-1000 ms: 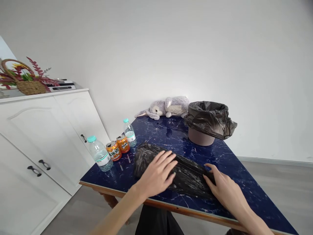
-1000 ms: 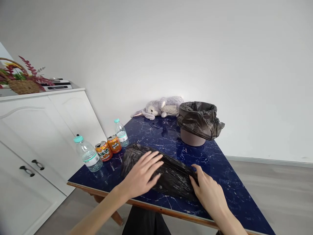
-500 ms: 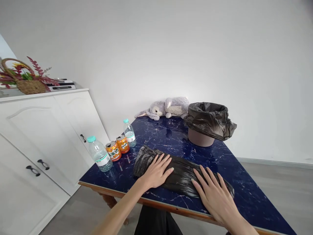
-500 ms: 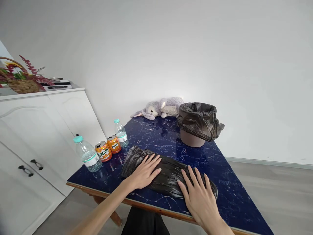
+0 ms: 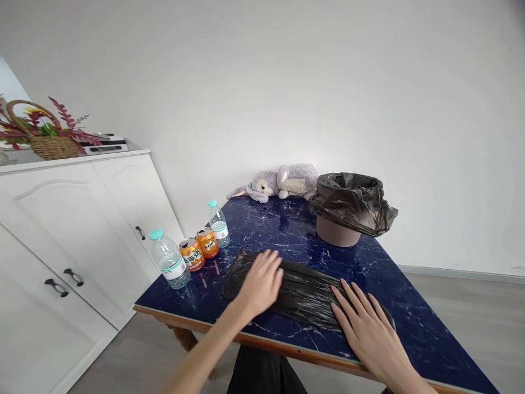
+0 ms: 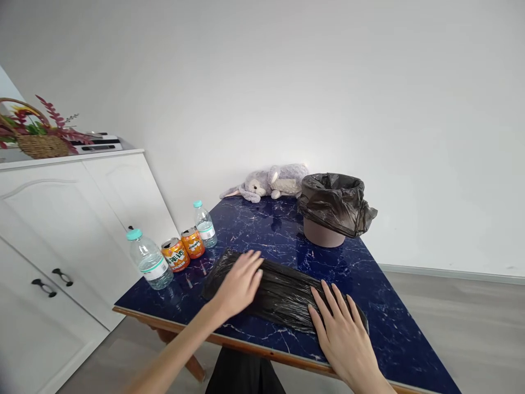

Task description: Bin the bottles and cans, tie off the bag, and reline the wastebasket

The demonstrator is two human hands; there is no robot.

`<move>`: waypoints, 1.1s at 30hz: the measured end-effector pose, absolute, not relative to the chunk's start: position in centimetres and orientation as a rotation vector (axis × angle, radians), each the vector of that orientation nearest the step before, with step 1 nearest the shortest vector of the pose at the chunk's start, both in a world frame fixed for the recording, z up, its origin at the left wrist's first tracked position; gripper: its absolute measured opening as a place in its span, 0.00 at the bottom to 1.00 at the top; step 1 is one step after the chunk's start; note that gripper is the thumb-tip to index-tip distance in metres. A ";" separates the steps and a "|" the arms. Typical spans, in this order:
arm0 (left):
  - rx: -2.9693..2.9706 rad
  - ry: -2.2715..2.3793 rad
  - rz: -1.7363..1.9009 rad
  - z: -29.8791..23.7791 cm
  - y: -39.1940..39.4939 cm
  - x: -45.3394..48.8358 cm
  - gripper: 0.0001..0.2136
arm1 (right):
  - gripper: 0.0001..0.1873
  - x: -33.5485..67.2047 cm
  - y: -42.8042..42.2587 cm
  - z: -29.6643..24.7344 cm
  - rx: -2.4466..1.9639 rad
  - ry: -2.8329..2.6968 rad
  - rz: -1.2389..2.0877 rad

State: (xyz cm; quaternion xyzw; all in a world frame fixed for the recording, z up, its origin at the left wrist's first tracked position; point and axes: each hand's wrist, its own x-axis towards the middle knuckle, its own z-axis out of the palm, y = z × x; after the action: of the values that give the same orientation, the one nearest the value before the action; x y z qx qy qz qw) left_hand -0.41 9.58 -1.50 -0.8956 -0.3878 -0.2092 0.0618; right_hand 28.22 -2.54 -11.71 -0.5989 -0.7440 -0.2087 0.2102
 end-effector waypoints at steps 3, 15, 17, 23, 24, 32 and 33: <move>-2.979 -0.907 -0.549 -1.8 6.4 6.2 0.28 | 0.28 28.4 -2.6 -11.9 -1.666 -2.086 -0.612; -3.003 -1.161 -0.377 -5.7 8.1 5.3 0.30 | 0.28 28.2 -2.5 -11.2 -1.700 -2.042 -0.568; -2.931 -1.261 -0.351 -5.3 9.8 2.1 0.30 | 0.29 28.1 -2.6 -11.2 -1.698 -2.042 -0.559; -2.697 -1.446 -0.319 -5.3 13.8 -6.8 0.30 | 0.29 28.1 -2.6 -11.3 -1.682 -2.061 -0.535; -2.673 -1.457 -0.330 -5.4 14.1 -7.7 0.30 | 0.29 28.1 -2.6 -11.3 -1.682 -2.052 -0.522; -2.656 -1.461 -0.359 -5.8 14.5 -8.9 0.29 | 0.28 28.0 -2.6 -11.3 -1.663 -1.972 -0.407; -2.661 -1.463 -0.364 -5.6 14.3 -8.9 0.29 | 0.28 28.1 -2.5 -11.3 -1.658 -1.979 -0.403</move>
State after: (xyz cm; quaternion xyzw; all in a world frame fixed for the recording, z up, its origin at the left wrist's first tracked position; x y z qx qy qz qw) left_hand -8.87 14.30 -5.64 -0.8692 -0.4781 -0.1188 0.0417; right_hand 28.08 -2.52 -11.35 -0.6125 -0.7310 -0.1488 0.2614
